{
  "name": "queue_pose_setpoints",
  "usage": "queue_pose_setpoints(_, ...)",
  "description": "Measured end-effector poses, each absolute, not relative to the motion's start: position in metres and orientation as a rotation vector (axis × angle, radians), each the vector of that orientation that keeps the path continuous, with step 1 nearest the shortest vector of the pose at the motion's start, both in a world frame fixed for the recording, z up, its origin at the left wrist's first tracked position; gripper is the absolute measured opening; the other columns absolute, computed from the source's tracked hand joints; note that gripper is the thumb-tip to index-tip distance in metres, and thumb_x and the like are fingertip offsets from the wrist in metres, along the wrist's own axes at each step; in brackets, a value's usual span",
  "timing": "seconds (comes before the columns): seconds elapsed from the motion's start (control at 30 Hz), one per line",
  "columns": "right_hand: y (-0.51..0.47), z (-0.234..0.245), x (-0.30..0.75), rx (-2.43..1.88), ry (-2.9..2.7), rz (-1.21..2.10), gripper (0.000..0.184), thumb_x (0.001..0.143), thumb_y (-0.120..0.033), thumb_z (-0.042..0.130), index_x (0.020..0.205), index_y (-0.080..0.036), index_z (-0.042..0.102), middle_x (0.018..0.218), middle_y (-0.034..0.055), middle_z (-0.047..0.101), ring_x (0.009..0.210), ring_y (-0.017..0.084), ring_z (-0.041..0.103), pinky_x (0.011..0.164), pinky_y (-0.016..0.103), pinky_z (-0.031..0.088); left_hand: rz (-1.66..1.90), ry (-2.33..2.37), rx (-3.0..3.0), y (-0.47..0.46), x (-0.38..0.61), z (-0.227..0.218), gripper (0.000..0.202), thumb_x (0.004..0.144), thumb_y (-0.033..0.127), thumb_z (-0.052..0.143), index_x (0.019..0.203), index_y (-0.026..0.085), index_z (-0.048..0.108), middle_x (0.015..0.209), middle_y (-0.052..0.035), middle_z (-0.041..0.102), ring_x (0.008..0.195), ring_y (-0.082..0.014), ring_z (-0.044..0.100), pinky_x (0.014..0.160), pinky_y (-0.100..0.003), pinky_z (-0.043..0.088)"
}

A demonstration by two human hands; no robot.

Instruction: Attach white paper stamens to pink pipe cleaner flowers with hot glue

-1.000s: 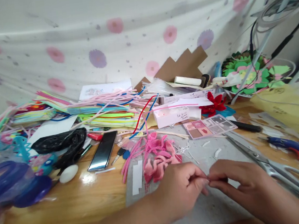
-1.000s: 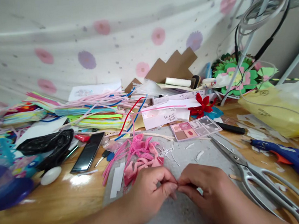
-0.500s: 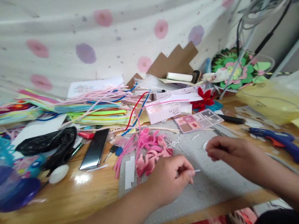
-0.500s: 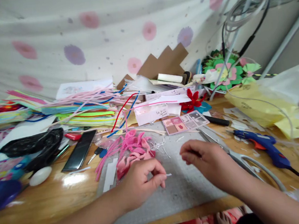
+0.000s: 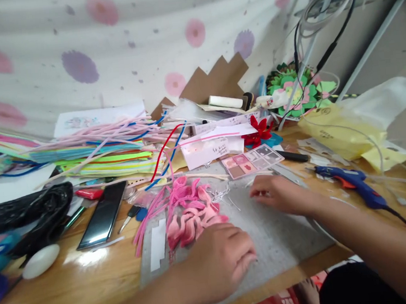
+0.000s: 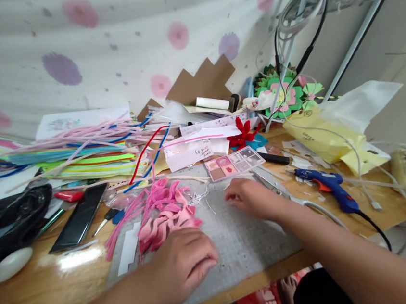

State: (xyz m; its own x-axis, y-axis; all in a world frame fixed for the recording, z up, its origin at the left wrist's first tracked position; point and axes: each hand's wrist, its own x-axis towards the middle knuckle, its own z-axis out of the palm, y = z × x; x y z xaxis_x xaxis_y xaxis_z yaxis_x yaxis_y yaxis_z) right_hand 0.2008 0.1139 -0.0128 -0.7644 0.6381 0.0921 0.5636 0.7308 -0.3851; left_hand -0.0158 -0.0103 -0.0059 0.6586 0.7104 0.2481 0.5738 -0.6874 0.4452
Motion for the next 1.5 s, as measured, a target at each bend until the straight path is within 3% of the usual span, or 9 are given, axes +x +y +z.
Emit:
queue_pose_setpoints(0.17,0.105,-0.016,0.167,-0.708,-2.782,0.635,0.022,0.078,-0.006,0.06,0.093,-0.018,0.069,0.097,0.0061,0.063,0.09,0.017,0.059,0.082,0.027,0.045,0.508,0.991,2.613,-0.011,-0.016,-0.007,0.016,0.09,0.022,0.048,0.082,0.017,0.06,0.074,-0.0025,0.067,0.069,-0.0167,0.059,0.066,-0.027,0.043)
queue_pose_setpoints(0.43,0.116,-0.018,0.145,-0.714,-2.798,0.639,0.017,0.075,-0.002,0.056,0.072,-0.016,0.065,0.075,0.0028,0.063,0.072,0.016,0.055,0.068,0.026,0.042,0.494,0.963,2.648,-0.013,-0.017,-0.007,0.014,0.089,0.023,0.048,0.082,0.018,0.059,0.073,-0.002,0.067,0.067,-0.0168,0.059,0.065,-0.027,0.042)
queue_pose_setpoints(0.67,0.124,-0.012,0.134,-0.868,-2.651,0.651,0.025,0.083,-0.003,0.045,0.091,-0.014,0.066,0.087,0.0066,0.07,0.078,0.016,0.061,0.072,0.026,0.046,0.486,0.936,2.652,-0.012,-0.017,-0.006,0.015,0.09,0.023,0.047,0.081,0.017,0.058,0.073,-0.0018,0.066,0.066,-0.0162,0.058,0.066,-0.027,0.042)
queue_pose_setpoints(0.8,0.125,-0.007,0.149,-0.807,-2.721,0.651,0.024,0.075,0.001,0.051,0.08,-0.015,0.069,0.08,0.0047,0.069,0.078,0.018,0.062,0.073,0.027,0.046,0.467,0.934,2.658,-0.012,-0.017,-0.005,0.014,0.089,0.023,0.047,0.082,0.017,0.058,0.072,-0.0016,0.066,0.066,-0.0162,0.058,0.065,-0.027,0.042)
queue_pose_setpoints(0.93,0.121,-0.009,0.153,-0.684,-2.808,0.652,0.025,0.073,-0.003,0.061,0.091,-0.019,0.07,0.089,0.0041,0.065,0.083,0.017,0.061,0.076,0.026,0.046,0.478,0.919,2.642,-0.012,-0.016,-0.008,0.013,0.089,0.023,0.048,0.083,0.018,0.058,0.074,-0.0023,0.068,0.068,-0.017,0.061,0.066,-0.028,0.043)
queue_pose_setpoints(1.0,0.12,-0.012,0.147,-0.673,-2.82,0.624,0.02,0.074,-0.005,0.063,0.088,-0.018,0.071,0.089,0.0049,0.063,0.083,0.017,0.059,0.075,0.026,0.045,0.49,0.918,2.631,-0.012,-0.016,-0.009,0.014,0.089,0.023,0.048,0.082,0.018,0.058,0.074,-0.0023,0.068,0.068,-0.017,0.061,0.068,-0.028,0.044)
queue_pose_setpoints(1.1,0.119,-0.018,0.134,-0.714,-2.807,0.547,0.012,0.077,-0.007,0.062,0.077,-0.016,0.068,0.082,0.0052,0.061,0.08,0.018,0.057,0.072,0.027,0.043,0.498,0.933,2.637,-0.012,-0.016,-0.009,0.014,0.089,0.023,0.048,0.082,0.018,0.059,0.073,-0.0018,0.068,0.068,-0.0167,0.061,0.069,-0.028,0.045)
queue_pose_setpoints(1.27,0.12,-0.027,0.118,-0.858,-2.687,0.404,0.01,0.078,-0.009,0.058,0.078,-0.015,0.066,0.079,0.0062,0.062,0.077,0.019,0.056,0.071,0.029,0.041,0.482,0.938,2.644,-0.012,-0.017,-0.008,0.013,0.089,0.023,0.049,0.083,0.018,0.059,0.074,-0.0013,0.068,0.067,-0.0159,0.06,0.067,-0.026,0.044)
queue_pose_setpoints(1.5,0.125,-0.022,0.126,-0.825,-2.568,0.438,0.024,0.082,-0.003,0.049,0.084,-0.016,0.069,0.083,0.0063,0.068,0.082,0.019,0.061,0.077,0.03,0.045,0.508,0.934,2.658,-0.013,-0.016,-0.01,0.012,0.088,0.023,0.049,0.083,0.018,0.058,0.074,-0.0006,0.068,0.066,-0.0151,0.059,0.066,-0.026,0.044)
